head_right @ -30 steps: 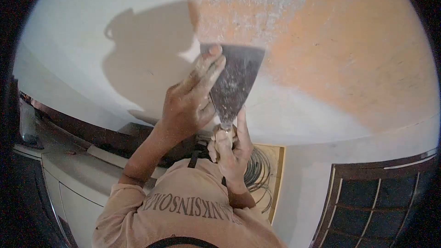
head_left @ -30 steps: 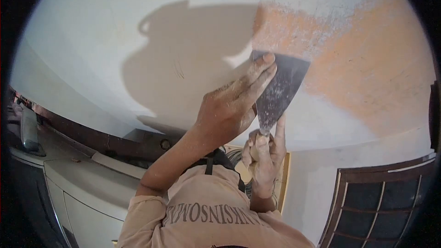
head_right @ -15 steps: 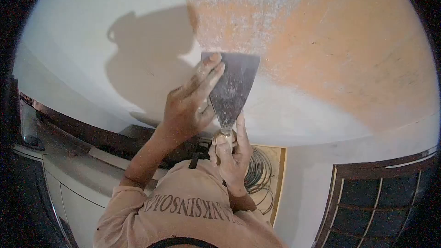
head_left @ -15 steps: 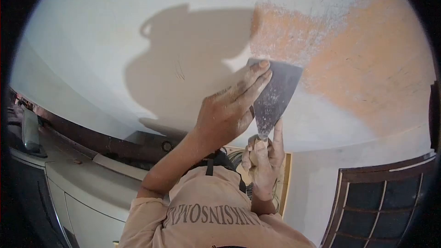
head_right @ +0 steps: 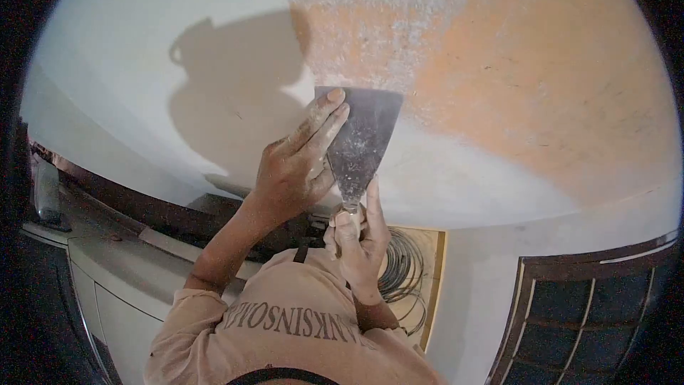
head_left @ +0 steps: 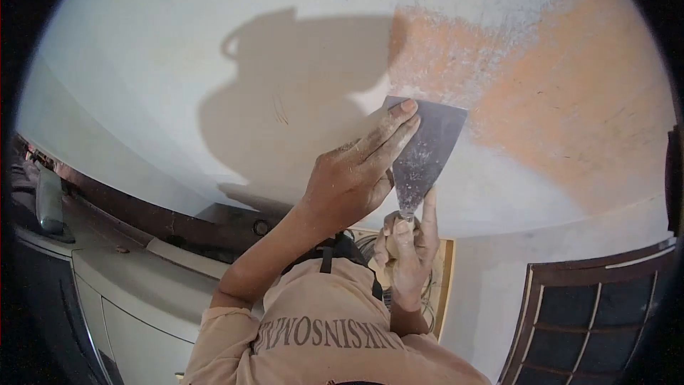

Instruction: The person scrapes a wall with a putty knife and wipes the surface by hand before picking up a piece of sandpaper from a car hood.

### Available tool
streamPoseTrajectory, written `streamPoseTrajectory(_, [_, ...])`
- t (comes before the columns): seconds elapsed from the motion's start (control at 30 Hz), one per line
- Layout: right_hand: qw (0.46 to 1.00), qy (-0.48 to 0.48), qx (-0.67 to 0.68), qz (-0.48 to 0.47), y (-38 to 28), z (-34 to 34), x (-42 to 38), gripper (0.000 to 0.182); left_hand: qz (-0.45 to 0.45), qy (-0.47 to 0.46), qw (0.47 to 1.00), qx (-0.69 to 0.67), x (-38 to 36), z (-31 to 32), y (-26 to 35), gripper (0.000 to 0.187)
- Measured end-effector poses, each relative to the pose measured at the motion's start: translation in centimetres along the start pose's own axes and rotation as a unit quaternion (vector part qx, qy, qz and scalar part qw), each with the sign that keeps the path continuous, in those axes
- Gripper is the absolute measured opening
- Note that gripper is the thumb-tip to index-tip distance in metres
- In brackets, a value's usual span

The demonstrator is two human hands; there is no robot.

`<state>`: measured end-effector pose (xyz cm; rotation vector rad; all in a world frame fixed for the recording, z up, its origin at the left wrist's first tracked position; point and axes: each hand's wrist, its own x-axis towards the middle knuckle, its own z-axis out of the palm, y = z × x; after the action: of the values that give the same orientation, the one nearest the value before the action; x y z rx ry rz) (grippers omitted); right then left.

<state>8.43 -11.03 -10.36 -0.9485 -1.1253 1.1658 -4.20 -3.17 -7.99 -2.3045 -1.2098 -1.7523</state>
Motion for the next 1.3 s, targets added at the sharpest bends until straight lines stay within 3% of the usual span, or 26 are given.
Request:
streamPoseTrajectory(0.13, [1.0,-0.003,0.028,-0.01,-0.5,0.7,0.7,0.058,-0.031,0.009,0.998,-0.058,1.3,-0.9,0.7,0.06])
streamPoseTrajectory(0.17, [0.999,-0.005,0.031,-0.006,-0.1,0.6,0.5,0.058,-0.014,-0.012,0.999,-0.049,0.7,-0.6,0.2,0.067])
streamPoseTrajectory(0.3, [1.0,-0.008,0.015,0.004,2.6,-1.5,-0.6,0.06,-0.04,-0.098,0.994,0.034,-2.6,0.4,0.2,0.062])
streamPoseTrajectory(0.67, [0.997,-0.031,0.069,-0.001,4.1,-2.3,-0.9,0.057,-0.025,-0.072,0.996,0.044,-2.7,0.7,-0.5,0.062])
streamPoseTrajectory(0.93, [0.996,-0.039,0.063,-0.056,3.5,-3.3,0.1,0.06,0.024,-0.047,0.999,0.012,-3.7,0.7,-0.9,0.057])
streamPoseTrajectory(1.1, [0.995,-0.044,0.078,-0.045,2.3,-2.5,0.6,0.06,0.043,-0.009,0.998,0.034,-2.7,0.6,-1.2,0.056])
streamPoseTrajectory(1.3, [0.998,-0.033,0.061,-0.002,2.1,-2.1,0.9,0.059,0.017,-0.045,0.998,0.045,-1.4,0.0,-0.9,0.058])
